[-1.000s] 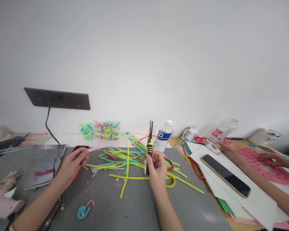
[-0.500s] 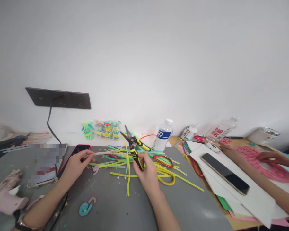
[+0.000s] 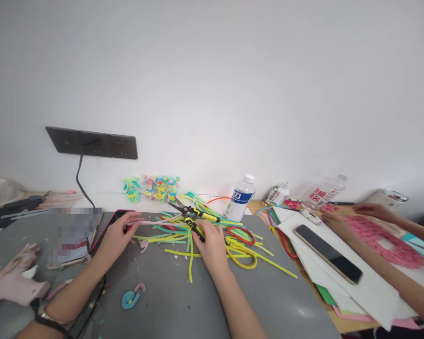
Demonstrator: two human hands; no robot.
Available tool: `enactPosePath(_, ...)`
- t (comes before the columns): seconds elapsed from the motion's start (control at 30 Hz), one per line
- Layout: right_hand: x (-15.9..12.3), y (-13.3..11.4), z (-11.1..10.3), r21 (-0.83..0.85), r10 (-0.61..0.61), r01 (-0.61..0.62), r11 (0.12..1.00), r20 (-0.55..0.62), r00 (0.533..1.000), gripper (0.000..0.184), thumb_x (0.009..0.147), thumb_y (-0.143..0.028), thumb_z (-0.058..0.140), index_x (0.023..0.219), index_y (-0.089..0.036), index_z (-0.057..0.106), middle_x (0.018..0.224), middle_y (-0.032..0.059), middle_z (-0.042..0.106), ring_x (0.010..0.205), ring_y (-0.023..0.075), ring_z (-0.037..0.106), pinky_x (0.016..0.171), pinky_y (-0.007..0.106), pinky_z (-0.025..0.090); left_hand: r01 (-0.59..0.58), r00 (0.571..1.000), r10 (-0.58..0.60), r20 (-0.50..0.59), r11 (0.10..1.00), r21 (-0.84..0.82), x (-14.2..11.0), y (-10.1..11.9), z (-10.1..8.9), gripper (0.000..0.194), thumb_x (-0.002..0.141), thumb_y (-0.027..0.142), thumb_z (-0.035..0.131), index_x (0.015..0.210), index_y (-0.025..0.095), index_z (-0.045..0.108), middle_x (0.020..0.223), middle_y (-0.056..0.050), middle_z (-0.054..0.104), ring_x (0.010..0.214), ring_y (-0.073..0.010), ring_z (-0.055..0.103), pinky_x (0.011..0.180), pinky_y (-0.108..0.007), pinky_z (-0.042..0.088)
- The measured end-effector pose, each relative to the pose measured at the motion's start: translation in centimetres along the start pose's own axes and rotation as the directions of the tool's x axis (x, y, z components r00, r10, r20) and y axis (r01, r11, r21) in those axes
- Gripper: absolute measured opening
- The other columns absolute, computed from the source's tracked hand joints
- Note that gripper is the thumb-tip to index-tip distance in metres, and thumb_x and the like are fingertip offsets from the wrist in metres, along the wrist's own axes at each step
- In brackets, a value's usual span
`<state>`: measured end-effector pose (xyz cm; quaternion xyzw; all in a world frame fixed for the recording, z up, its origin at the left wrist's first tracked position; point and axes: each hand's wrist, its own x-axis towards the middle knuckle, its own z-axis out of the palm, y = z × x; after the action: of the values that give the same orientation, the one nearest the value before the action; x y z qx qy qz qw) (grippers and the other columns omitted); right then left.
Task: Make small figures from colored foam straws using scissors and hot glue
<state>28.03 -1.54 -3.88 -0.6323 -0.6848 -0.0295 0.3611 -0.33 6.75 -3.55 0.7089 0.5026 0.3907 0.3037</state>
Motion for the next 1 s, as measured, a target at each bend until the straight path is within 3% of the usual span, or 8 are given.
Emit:
enactPosePath(0.1,0.1,0.4,0.0,0.004,0.01,-0.01,1.0,0.0,1.0,0.009,0.091,-0.025,0.055,0.097,-0.021,0.061,0.092,0.0049,0.07,0.082,0.0229,0.063,0.078,0.034,0.035,-0.127,0.989,0.133,-0.06,0.988,0.088,0.2,0.0,0.0,0.031,0.088,0.038,0.054,0.111,0.02,0.064,0.108,-0.01,0.073,0.1,-0.0282,0.067,0.069,-0.038,0.061)
enactPosePath(0.2,0.2,0.5,0.1,0.015,0.018,-0.018,1.0,0.012,1.0,0.008,0.09,-0.024,0.058,0.097,-0.021,0.061,0.094,0.0041,0.07,0.083,0.0229,0.064,0.078,0.034,0.035,-0.304,0.943,0.323,-0.077,0.933,0.192,0.1,0.6,0.0,0.022,0.089,0.035,0.057,0.103,0.021,0.068,0.111,-0.009,0.069,0.108,-0.028,0.062,0.092,-0.046,0.054)
enactPosePath(0.37,0.1,0.6,0.3,0.037,0.035,-0.036,0.999,0.037,0.999,0.007,0.087,-0.022,0.06,0.094,-0.022,0.062,0.089,0.0022,0.068,0.082,0.0225,0.064,0.076,0.034,0.034,-0.488,0.873,0.465,0.147,0.831,0.266,-0.7,1.6,0.4,0.011,0.086,0.032,0.066,0.081,0.025,0.073,0.13,-0.008,0.061,0.125,-0.032,0.049,0.105,-0.053,0.042)
enactPosePath(0.47,0.0,0.6,0.4,0.058,0.044,-0.047,0.997,0.054,0.998,0.007,0.086,-0.024,0.062,0.093,-0.022,0.063,0.084,0.001,0.066,0.081,0.0226,0.064,0.076,0.034,0.034,-0.493,0.869,0.443,0.222,0.813,0.31,-0.9,1.4,0.7,0.006,0.082,0.028,0.071,0.079,0.026,0.075,0.143,-0.007,0.053,0.136,-0.0366,0.037,0.109,-0.061,0.034)
enactPosePath(0.6,0.1,0.6,0.1,0.095,0.058,-0.062,0.993,0.048,0.997,0.011,0.09,-0.033,0.06,0.089,-0.023,0.062,0.082,0.0014,0.065,0.077,0.0214,0.062,0.075,0.034,0.038,-0.46,0.888,0.425,0.177,0.816,0.349,-0.7,0.9,0.8,0.013,0.083,0.022,0.068,0.072,0.024,0.074,0.143,-0.007,0.054,0.137,-0.0366,0.036,0.11,-0.061,0.033)
enactPosePath(0.77,0.3,1.1,-0.6,0.126,0.109,-0.105,0.986,-0.021,0.994,0.037,0.1,-0.036,0.039,0.067,-0.022,0.048,0.072,0.0029,0.058,0.069,0.0208,0.057,0.066,0.032,0.039,-0.415,0.91,0.39,0.14,0.853,0.317,-0.7,0.9,0.8,0.01,0.083,0.028,0.067,0.078,0.024,0.075,0.141,-0.009,0.055,0.135,-0.0369,0.039,0.108,-0.06,0.036)
enactPosePath(0.87,0.3,1.5,-0.7,0.143,0.152,-0.141,0.98,-0.067,0.986,0.033,0.101,-0.033,0.033,0.072,-0.023,0.045,0.067,0.0009,0.054,0.062,0.0197,0.053,0.062,0.031,0.039,-0.388,0.922,0.366,0.127,0.875,0.291,-0.7,0.9,0.8,0.011,0.084,0.031,0.066,0.08,0.025,0.075,0.14,-0.008,0.056,0.134,-0.0363,0.041,0.108,-0.058,0.037)
enactPosePath(1.0,0.1,1.7,-0.4,0.171,0.154,-0.137,0.976,-0.095,0.983,0.014,0.099,-0.03,0.041,0.092,-0.021,0.05,0.078,0.0025,0.06,0.068,0.0197,0.057,0.066,0.032,0.044,-0.365,0.931,0.344,0.12,0.885,0.289,-0.5,0.7,0.8,0.012,0.083,0.03,0.065,0.081,0.025,0.075,0.134,-0.01,0.061,0.132,-0.0367,0.045,0.106,-0.058,0.039)
